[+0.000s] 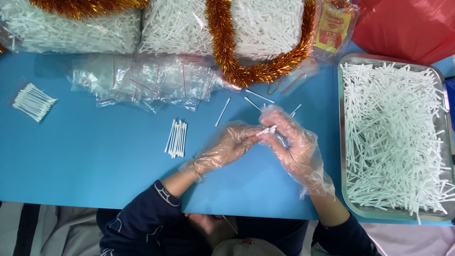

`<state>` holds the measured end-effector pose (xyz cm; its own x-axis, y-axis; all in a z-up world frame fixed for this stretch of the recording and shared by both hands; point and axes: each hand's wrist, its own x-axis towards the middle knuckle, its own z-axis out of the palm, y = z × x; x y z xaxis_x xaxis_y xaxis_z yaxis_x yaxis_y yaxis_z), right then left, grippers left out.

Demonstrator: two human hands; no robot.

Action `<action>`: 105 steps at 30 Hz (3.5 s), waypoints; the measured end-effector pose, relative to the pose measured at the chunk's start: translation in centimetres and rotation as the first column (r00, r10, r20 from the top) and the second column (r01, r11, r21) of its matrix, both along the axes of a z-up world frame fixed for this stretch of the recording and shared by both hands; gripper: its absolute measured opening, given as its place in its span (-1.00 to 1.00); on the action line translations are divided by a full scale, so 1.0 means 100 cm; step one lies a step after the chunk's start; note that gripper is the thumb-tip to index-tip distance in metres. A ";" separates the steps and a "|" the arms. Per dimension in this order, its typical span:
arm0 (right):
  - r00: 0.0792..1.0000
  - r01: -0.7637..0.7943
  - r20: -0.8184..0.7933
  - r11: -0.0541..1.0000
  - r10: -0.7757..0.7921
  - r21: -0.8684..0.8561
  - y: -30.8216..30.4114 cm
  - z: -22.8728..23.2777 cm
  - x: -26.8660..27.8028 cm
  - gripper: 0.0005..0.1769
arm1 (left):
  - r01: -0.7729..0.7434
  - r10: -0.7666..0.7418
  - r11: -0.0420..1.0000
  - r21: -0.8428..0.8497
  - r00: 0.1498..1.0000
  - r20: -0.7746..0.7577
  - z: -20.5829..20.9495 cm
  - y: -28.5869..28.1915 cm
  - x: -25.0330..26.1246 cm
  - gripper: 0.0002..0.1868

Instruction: The person counts cotton swabs from a tray and inserts them into small plastic bags by hand while wearing gloves.

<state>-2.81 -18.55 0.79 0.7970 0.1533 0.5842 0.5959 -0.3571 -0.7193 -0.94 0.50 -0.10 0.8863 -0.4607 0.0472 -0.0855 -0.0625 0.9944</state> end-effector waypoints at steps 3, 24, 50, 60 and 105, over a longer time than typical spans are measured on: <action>0.993 -0.048 0.100 0.995 0.057 -0.085 0.002 0.003 0.002 -0.82 | -0.021 0.013 0.998 0.062 0.993 0.117 -0.008 0.002 0.007 -0.87; 0.868 -0.315 -0.409 0.949 0.280 -0.020 -0.009 0.026 -0.014 -0.72 | 0.415 -0.401 0.896 0.155 0.909 -0.116 -0.020 0.022 0.019 -0.87; 0.610 -0.245 0.575 0.819 0.546 -0.518 0.134 -0.064 0.042 -0.76 | -0.319 0.108 0.760 0.566 0.921 0.375 0.014 0.165 -0.060 -0.38; 0.776 -0.357 0.276 0.756 0.567 -0.549 0.143 -0.052 0.024 -0.64 | -0.376 -0.073 0.597 0.708 0.854 0.515 -0.006 0.159 -0.068 -0.49; 0.932 0.277 0.158 0.362 -0.325 -0.890 0.002 -0.023 0.030 -0.86 | -0.881 -0.013 0.305 0.362 0.376 0.927 -0.061 -0.013 0.043 -0.62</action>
<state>0.22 -18.35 -1.48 0.9212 0.3066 0.2396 0.2896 -0.9515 0.1043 3.38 -0.84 -6.21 0.7253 -0.1973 0.6596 -0.2629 -0.9648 0.0005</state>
